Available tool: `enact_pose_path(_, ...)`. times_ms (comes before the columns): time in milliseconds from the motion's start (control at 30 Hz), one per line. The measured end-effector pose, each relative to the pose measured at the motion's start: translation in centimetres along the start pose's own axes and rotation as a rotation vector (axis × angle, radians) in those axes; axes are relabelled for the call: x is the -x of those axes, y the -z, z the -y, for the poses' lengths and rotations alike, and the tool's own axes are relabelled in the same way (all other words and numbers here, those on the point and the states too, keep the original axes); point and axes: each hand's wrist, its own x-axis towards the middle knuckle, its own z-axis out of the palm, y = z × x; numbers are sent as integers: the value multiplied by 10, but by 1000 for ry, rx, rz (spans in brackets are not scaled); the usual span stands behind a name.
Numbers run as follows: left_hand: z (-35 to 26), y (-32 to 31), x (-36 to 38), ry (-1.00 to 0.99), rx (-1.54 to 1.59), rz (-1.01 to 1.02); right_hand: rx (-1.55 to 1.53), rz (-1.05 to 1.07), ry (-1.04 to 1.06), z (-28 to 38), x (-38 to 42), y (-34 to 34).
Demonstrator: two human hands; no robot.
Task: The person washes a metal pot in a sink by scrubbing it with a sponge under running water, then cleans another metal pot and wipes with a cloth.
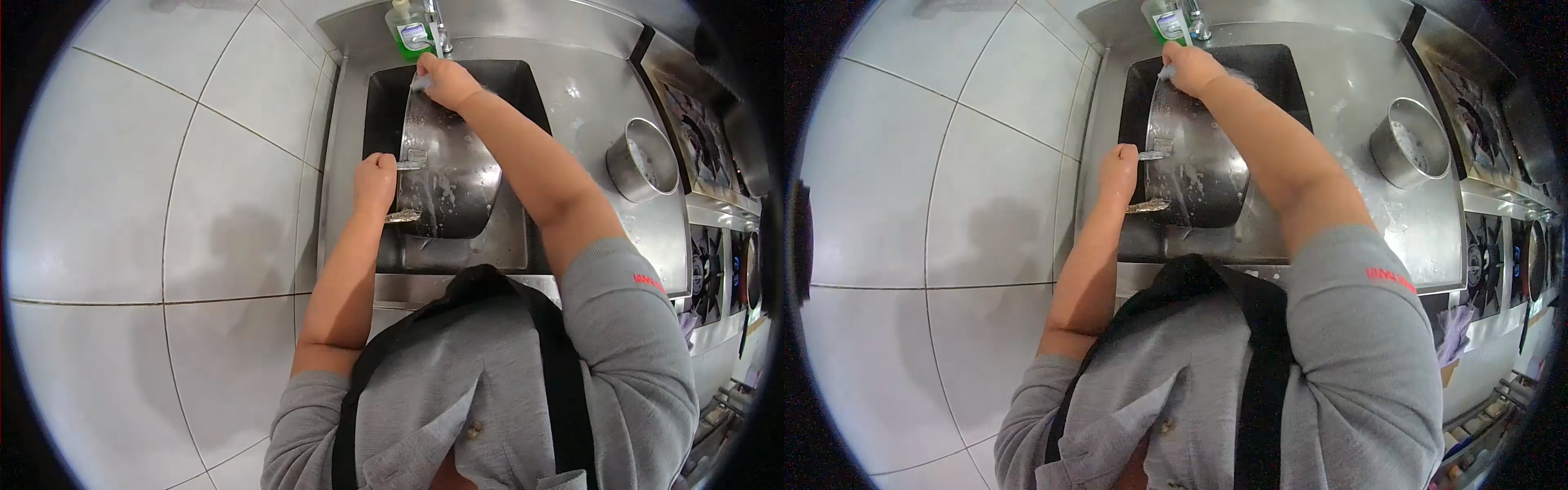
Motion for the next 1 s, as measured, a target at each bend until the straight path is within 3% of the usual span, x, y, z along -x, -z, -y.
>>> enact_pose_path(100, 12, -4, -4, -58, 3, -44, -33, -100, 101, 4, 26, -13)
enact_pose_path(233, 10, 0, -1, 9, 10, -15, -14, 69, 321, 18, 99, -5)
enact_pose_path(300, 6, 1, 1, -63, 41, -17, -75, 148, 411, 18, 106, 7)
enact_pose_path(367, 0, 2, 0, -27, 19, -4, -97, 122, 413, 7, 75, 1)
enact_pose_path(433, -4, -2, -4, -9, 7, 16, -50, -171, 170, -5, 36, -9)
enact_pose_path(533, -1, -5, -8, -38, 16, -15, -5, -185, 105, 1, 43, -9)
enact_pose_path(700, 7, -8, -7, -45, 21, -24, -76, 50, 260, 21, 122, 15)
enact_pose_path(767, 2, -4, -5, -33, 7, -3, -87, 37, 184, 21, 103, 2)
enact_pose_path(833, 4, -3, -7, -47, -10, 11, -133, -82, 332, 28, 74, -9)
enact_pose_path(900, 12, -6, -9, -95, 13, -56, -57, -60, 296, 34, 77, -5)
enact_pose_path(1000, 11, -2, -6, -42, -13, -8, -4, 179, 577, 26, 104, 17)
